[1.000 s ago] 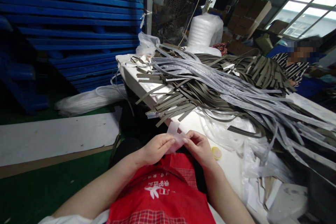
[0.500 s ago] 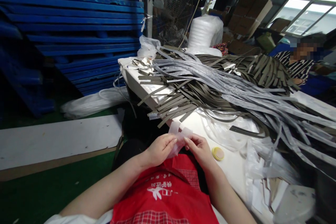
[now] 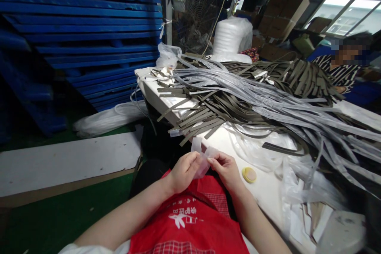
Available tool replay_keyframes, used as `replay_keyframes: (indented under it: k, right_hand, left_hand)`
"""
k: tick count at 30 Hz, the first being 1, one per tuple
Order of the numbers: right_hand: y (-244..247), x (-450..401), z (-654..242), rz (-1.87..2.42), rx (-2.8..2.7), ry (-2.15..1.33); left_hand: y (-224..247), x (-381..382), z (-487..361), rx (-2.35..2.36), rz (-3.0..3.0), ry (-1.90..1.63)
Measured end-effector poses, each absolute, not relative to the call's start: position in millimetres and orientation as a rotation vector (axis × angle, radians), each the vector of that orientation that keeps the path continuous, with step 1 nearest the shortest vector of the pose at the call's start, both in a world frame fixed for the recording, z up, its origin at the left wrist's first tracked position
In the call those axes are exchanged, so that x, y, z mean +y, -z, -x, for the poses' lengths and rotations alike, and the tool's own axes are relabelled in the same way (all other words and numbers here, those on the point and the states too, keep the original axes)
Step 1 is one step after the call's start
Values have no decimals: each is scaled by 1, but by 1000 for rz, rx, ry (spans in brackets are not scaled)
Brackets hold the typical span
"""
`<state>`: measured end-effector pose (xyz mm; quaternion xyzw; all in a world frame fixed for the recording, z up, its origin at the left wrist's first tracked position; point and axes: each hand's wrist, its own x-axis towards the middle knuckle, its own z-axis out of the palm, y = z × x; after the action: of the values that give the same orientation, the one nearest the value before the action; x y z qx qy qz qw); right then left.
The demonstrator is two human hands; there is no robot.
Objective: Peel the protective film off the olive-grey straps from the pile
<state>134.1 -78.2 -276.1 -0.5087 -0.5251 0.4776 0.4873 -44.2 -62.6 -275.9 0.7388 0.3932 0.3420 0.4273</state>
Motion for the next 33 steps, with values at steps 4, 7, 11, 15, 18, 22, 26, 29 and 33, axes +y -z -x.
replay_keyframes:
  k: [4, 7, 11, 15, 18, 22, 26, 29, 33]
  right_hand:
    - [282, -77, -136, 1223, -1233, -1188]
    - [290, -75, -143, 1214, -1120, -1218]
    - [286, -74, -146, 1132, -1138, -1334]
    - [276, -74, -139, 1106, -1311, -1389]
    - [274, -74, -135, 1146, -1379, -1216]
    - [274, -73, -139, 1130, -1590, -830]
    - [269, -72, -143, 1089, -1778, -604]
    - [265, -72, -143, 1056, -1771, -657]
    - [262, -73, -142, 1063, -1644, -853]
  left_hand:
    - [276, -64, 40, 955, -1898, -751]
    - [276, -59, 45, 985, -1865, -774]
    - [273, -52, 52, 900, -1906, -774]
    - [269, -56, 53, 768, -2025, -642]
    - [269, -59, 52, 761, -2033, -643]
    - [272, -51, 60, 884, -1821, -1001]
    - [277, -33, 70, 1071, -1490, -1215]
    - [271, -28, 72, 1063, -1533, -1143]
    - [253, -36, 68, 889, -1763, -1032]
